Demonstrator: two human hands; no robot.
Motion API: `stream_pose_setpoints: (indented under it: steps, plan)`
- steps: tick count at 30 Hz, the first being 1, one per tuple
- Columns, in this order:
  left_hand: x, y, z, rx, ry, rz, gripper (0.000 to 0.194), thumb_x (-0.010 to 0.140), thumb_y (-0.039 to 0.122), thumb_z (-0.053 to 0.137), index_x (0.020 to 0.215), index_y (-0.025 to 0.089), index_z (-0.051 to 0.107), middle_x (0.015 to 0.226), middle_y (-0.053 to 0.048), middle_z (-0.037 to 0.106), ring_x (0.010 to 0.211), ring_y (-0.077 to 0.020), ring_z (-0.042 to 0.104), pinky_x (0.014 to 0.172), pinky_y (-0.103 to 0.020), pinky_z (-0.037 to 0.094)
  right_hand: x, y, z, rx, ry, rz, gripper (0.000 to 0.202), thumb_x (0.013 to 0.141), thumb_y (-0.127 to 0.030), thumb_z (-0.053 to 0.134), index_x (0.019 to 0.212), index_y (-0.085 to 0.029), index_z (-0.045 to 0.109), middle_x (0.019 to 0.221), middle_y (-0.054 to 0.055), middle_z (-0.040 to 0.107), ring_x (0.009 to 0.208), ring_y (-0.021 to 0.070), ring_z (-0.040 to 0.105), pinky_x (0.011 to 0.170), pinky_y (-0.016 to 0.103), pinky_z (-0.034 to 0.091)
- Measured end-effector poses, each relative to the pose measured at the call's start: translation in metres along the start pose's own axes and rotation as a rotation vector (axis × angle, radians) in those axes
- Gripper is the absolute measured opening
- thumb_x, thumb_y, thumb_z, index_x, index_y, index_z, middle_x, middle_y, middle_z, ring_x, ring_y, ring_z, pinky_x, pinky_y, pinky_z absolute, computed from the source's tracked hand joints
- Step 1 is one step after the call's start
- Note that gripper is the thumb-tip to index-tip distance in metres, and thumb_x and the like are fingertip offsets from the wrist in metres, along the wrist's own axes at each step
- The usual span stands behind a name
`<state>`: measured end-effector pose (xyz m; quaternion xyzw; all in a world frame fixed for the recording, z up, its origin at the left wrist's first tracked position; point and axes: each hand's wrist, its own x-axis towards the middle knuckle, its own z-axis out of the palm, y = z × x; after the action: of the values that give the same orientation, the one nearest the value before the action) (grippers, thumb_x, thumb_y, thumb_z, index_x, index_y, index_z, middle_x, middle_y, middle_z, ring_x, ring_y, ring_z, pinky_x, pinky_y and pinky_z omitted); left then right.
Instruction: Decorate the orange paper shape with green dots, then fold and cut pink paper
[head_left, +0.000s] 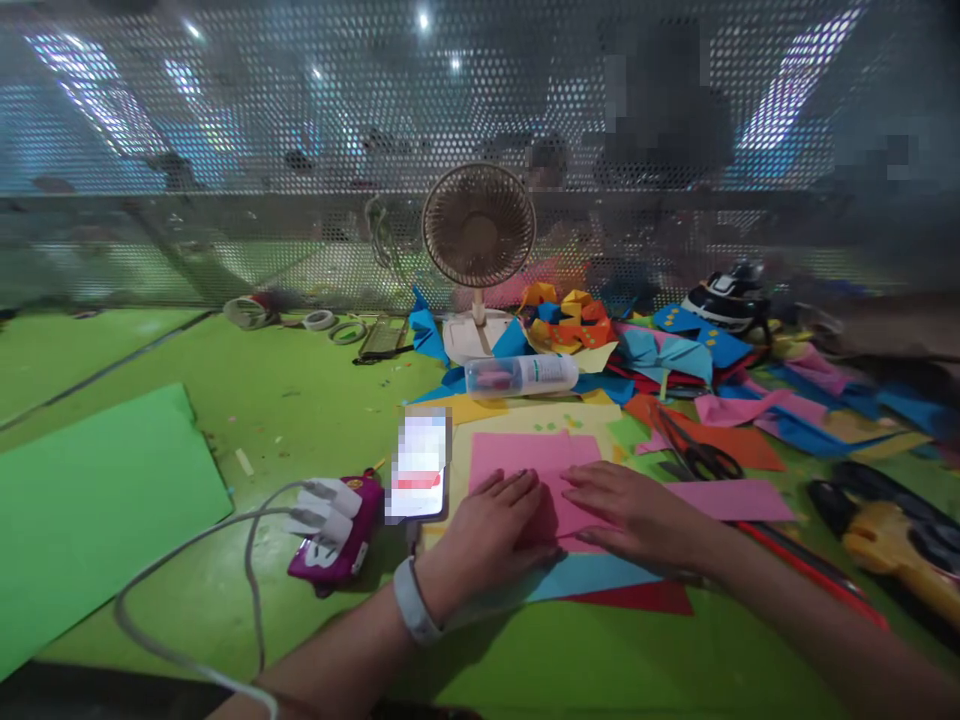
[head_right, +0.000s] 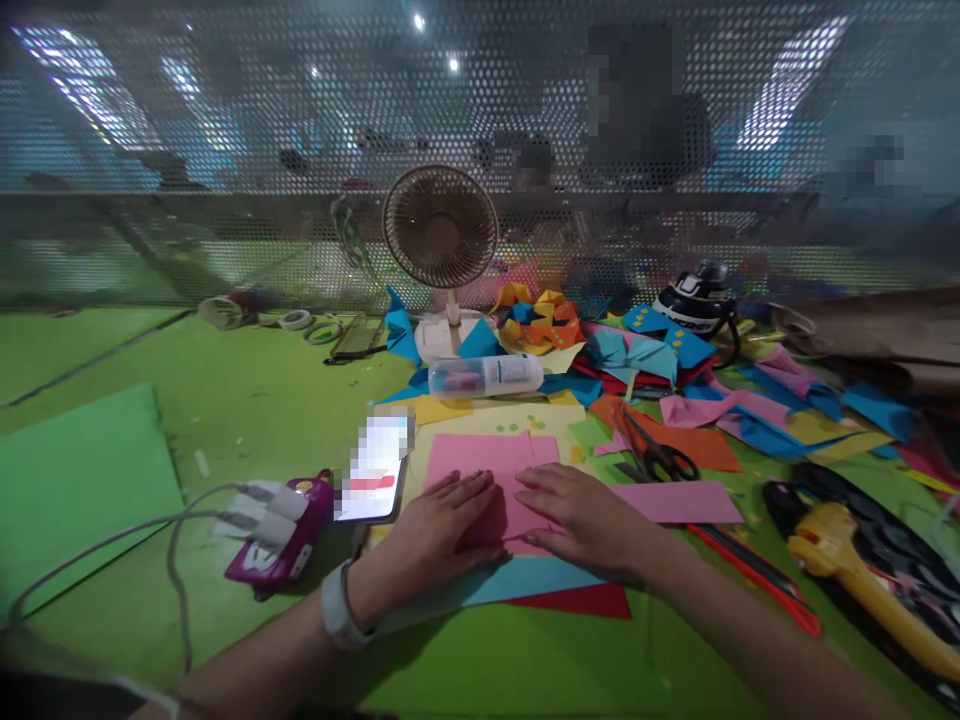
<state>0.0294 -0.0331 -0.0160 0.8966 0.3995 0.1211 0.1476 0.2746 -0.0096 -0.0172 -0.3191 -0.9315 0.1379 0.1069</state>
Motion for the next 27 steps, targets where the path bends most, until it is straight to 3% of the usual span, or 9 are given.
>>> stream_pose_setpoints:
  steps: [4, 7, 11, 14, 16, 22, 25, 27]
  plan:
    - [0.000, 0.002, -0.002, -0.022, 0.043, 0.002, 0.054, 0.087, 0.054, 0.049, 0.126, 0.016, 0.050, 0.136, -0.016, 0.052, 0.123, -0.0280, 0.051, 0.107, -0.047, 0.034, 0.002, -0.002, 0.005, 0.043, 0.087, -0.021, 0.027, 0.094, -0.026, 0.048, 0.110, -0.019, 0.068, 0.121, 0.010, 0.064, 0.108, 0.0227, 0.059, 0.094, 0.042, 0.048]
    - [0.001, 0.003, -0.003, -0.043, 0.084, -0.008, 0.049, 0.091, 0.049, 0.045, 0.126, 0.017, 0.051, 0.132, -0.014, 0.055, 0.119, -0.0270, 0.054, 0.106, -0.048, 0.037, 0.003, -0.003, 0.011, 0.103, 0.183, -0.029, 0.024, 0.093, -0.027, 0.050, 0.104, -0.020, 0.070, 0.111, 0.008, 0.069, 0.100, 0.0197, 0.062, 0.087, 0.036, 0.052]
    - [0.001, 0.002, -0.002, -0.080, 0.115, -0.041, 0.046, 0.089, 0.034, 0.049, 0.132, 0.016, 0.047, 0.136, -0.015, 0.052, 0.121, -0.0267, 0.052, 0.104, -0.046, 0.039, 0.002, -0.006, 0.013, 0.076, 0.347, -0.051, 0.025, 0.092, -0.026, 0.053, 0.111, -0.022, 0.068, 0.108, 0.007, 0.070, 0.100, 0.0205, 0.063, 0.087, 0.038, 0.052]
    - [0.002, -0.001, 0.000, -0.143, 0.137, -0.095, 0.059, 0.081, 0.017, 0.052, 0.138, 0.014, 0.040, 0.139, -0.016, 0.048, 0.123, -0.0272, 0.050, 0.102, -0.043, 0.043, 0.002, -0.011, 0.010, 0.008, 0.423, -0.131, 0.027, 0.091, -0.020, 0.054, 0.115, -0.022, 0.065, 0.111, 0.008, 0.069, 0.104, 0.0212, 0.062, 0.091, 0.040, 0.050]
    - [0.002, -0.003, 0.000, -0.204, 0.155, -0.126, 0.066, 0.077, 0.015, 0.054, 0.140, 0.013, 0.036, 0.139, -0.016, 0.048, 0.121, -0.0280, 0.052, 0.100, -0.043, 0.045, 0.001, -0.013, 0.008, -0.023, 0.453, -0.172, 0.028, 0.090, -0.017, 0.054, 0.115, -0.023, 0.065, 0.112, 0.008, 0.069, 0.106, 0.0211, 0.061, 0.093, 0.041, 0.048]
    - [0.005, -0.007, 0.000, -0.574, 0.268, -0.173, 0.059, 0.072, 0.008, 0.056, 0.130, 0.019, 0.050, 0.129, -0.011, 0.059, 0.117, -0.0249, 0.055, 0.099, -0.042, 0.044, 0.002, -0.019, 0.006, -0.041, 0.539, -0.190, 0.036, 0.089, -0.016, 0.055, 0.122, -0.028, 0.059, 0.113, 0.006, 0.068, 0.106, 0.0209, 0.061, 0.094, 0.042, 0.048]
    - [0.008, -0.005, -0.002, -0.856, 0.289, -0.320, 0.031, 0.080, 0.019, 0.057, 0.111, 0.017, 0.063, 0.105, -0.010, 0.070, 0.094, -0.0227, 0.065, 0.075, -0.033, 0.053, 0.003, -0.016, 0.002, -0.010, 0.666, -0.077, 0.048, 0.089, -0.014, 0.052, 0.135, -0.027, 0.047, 0.124, 0.009, 0.060, 0.115, 0.0224, 0.055, 0.096, 0.043, 0.046]
    - [0.010, -0.003, -0.004, -1.012, 0.300, -0.460, 0.022, 0.082, 0.032, 0.059, 0.095, 0.015, 0.067, 0.084, -0.008, 0.071, 0.070, -0.0188, 0.065, 0.056, -0.026, 0.050, 0.002, -0.011, -0.003, -0.017, 0.746, -0.003, 0.052, 0.090, -0.010, 0.045, 0.138, -0.028, 0.042, 0.131, 0.010, 0.054, 0.120, 0.0233, 0.050, 0.097, 0.044, 0.044]
